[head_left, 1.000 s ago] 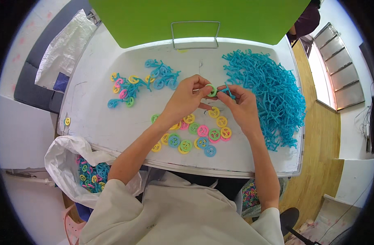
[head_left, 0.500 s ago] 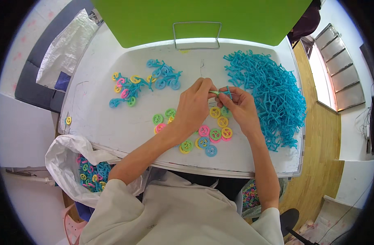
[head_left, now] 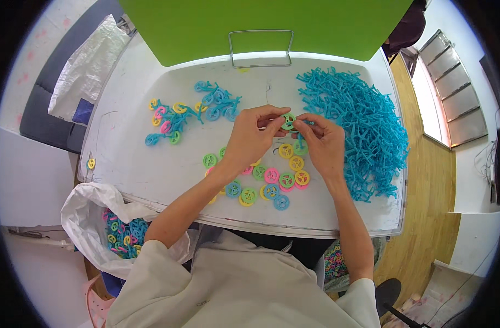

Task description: Connecting small circular plastic toy parts with smiley faces together.

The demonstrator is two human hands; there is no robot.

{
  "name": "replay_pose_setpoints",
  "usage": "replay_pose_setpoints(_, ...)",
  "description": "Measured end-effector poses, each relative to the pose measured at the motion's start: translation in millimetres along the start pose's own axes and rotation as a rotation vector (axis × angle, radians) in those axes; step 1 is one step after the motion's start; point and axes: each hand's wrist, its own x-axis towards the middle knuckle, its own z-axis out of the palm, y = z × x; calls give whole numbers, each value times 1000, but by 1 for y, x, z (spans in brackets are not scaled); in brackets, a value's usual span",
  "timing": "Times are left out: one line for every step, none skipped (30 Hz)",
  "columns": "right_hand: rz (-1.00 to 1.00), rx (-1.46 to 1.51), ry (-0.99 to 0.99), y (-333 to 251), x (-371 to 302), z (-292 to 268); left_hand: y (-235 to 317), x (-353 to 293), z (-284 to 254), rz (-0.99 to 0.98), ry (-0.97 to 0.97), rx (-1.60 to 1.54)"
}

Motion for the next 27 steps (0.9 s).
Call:
replay_pose_setpoints(-1,0,-1,2,0,1,0,0,0,-9,-3,-8)
replay_pose_setpoints(13,-10,18,5,0,1,1,0,0,-8,-1,-8)
replay_pose_setpoints(27,-20,38,7,0,2,3,-1,1,-24,1,-59)
replay_pose_setpoints(26,-21,35,6,0,3,4,-1,1,-40,4,-109)
replay_pose_setpoints(37,40,56,5,-1,4,3,-1,2,-39,7,-109)
replay_pose_setpoints(49,100,77,5,-2,6,1,-1,3,-51,18,-155)
replay_pose_setpoints(49,100,74,4,-4,8,-1,-1,4,-65,31,-200)
replay_pose_setpoints(40,88,96,2,-5,9,-4,-1,4,-65,33,-200)
replay_pose_setpoints(31,76,118,0,-6,11,-8,-2,5,-38,57,-143)
replay_pose_setpoints(31,74,119,-2,-7,11,-7,-2,7,-12,79,-87)
replay_pose_setpoints(29,21,129,-3,-8,12,-6,-4,9,-13,77,-89)
replay_pose_setpoints(27,-31,140,-4,-8,12,-4,-6,11,34,99,10)
replay_pose_setpoints(27,-32,139,-4,-8,13,-2,-8,12,81,123,109)
replay_pose_setpoints(16,-21,150,-3,-9,14,-3,-8,13,81,124,108)
replay_pose_setpoints(5,-11,161,-3,-9,15,-4,-9,15,145,157,154)
replay_pose_setpoints(5,-11,161,-3,-9,16,-4,-8,15,210,190,199)
replay_pose_setpoints(22,10,175,-3,-10,17,-4,-9,16,210,190,198)
replay_pose_setpoints(38,32,190,-4,-10,17,-2,-9,16,196,199,193)
replay_pose_setpoints(38,32,190,-4,-10,17,-1,-10,17,182,207,187)
replay_pose_setpoints(0,2,194,-3,-10,17,-1,-10,17,182,207,187)
replay_pose_setpoints(-38,-29,198,-2,-10,17,-1,-10,16,151,194,168)
replay_pose_setpoints(-39,-28,199,1,-10,17,-1,-9,16,121,179,149)
replay_pose_setpoints(-134,-47,196,6,-8,17,-3,-8,14,121,179,150)
replay_pose_setpoints(-229,-67,194,9,-7,16,-5,-6,11,94,143,25)
replay_pose_setpoints(-229,-67,196,9,-5,13,-4,-3,8,67,107,-101)
replay_pose_setpoints(-208,-2,89,8,-3,9,-3,-1,4,67,105,-101)
replay_pose_setpoints(-186,64,-18,6,-2,5,0,1,0,47,105,-105)
